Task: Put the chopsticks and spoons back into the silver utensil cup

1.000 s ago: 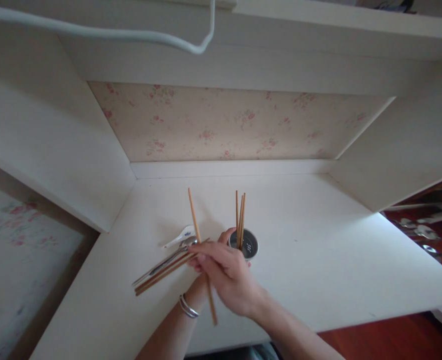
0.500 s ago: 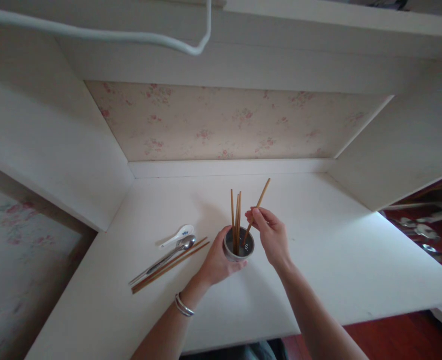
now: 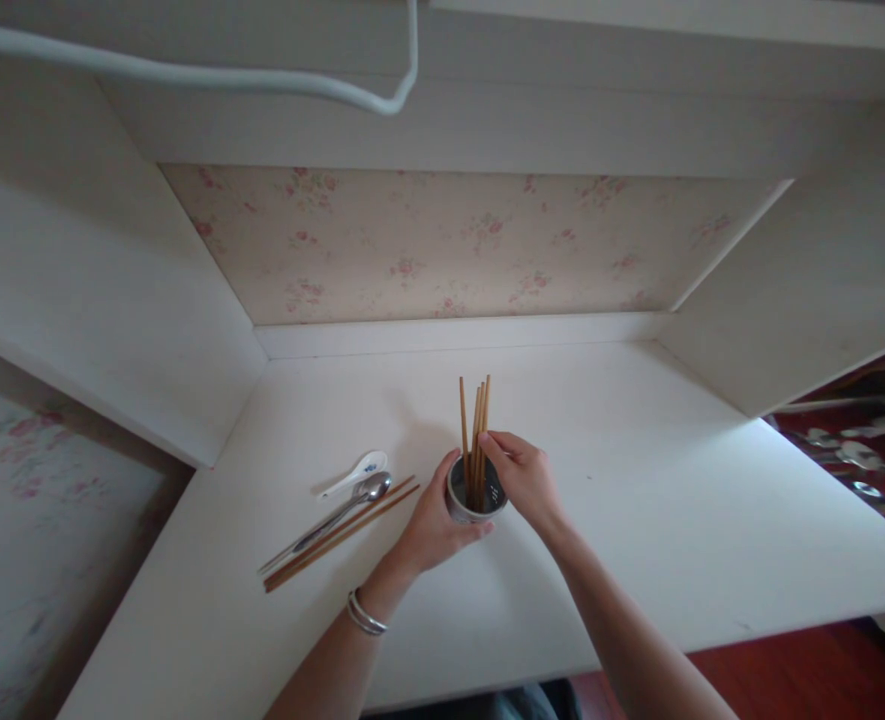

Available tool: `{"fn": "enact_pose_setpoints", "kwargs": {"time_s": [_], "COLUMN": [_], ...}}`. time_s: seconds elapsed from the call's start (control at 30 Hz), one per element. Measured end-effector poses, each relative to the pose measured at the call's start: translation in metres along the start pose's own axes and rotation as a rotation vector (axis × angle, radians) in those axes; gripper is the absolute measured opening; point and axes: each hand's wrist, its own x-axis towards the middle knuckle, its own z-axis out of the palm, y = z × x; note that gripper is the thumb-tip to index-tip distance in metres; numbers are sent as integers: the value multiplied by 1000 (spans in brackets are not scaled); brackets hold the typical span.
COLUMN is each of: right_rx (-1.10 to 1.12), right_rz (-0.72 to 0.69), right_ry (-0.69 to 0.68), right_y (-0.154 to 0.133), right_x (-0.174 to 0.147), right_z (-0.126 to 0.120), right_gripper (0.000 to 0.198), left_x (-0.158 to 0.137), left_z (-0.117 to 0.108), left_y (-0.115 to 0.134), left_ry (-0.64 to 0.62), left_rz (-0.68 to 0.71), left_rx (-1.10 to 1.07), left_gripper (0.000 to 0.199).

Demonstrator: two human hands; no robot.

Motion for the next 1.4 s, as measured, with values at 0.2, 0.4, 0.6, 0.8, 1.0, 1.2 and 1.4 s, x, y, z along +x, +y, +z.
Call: {"fn": "enact_pose_setpoints", "kwargs": {"time_s": [0.2, 0.4, 0.6, 0.8, 1.0, 1.2, 1.4], "right_rx": [19, 299, 354, 424, 547, 540, 441], "right_rz": [10, 69, 39, 50, 67, 19, -16], "right_ry": [-57, -188, -286, -234, -284, -271, -255], "right_y": [8, 31, 46, 52, 64, 70, 67], "right_x": [-3, -20, -45, -50, -53, -53, -53], "right_z": [-2, -6, 0, 6, 11, 15, 14], "right_gripper": [37, 59, 104, 95, 93, 85, 79], "left_x": [3, 7, 5, -23, -70, -88, -76], "left_z": [0, 5, 12, -11, -81, -117, -116], "left_y": [6, 27, 32, 37, 39, 31, 28], "left_ry": [-15, -78, -74, 66, 154, 160, 101], "left_rz": [38, 69, 98, 53, 62, -23, -67], "left_rx": [-4, -79, -12, 406, 1129, 1461, 1397], "left_gripper": [100, 81, 68, 71, 18, 23, 22]}}
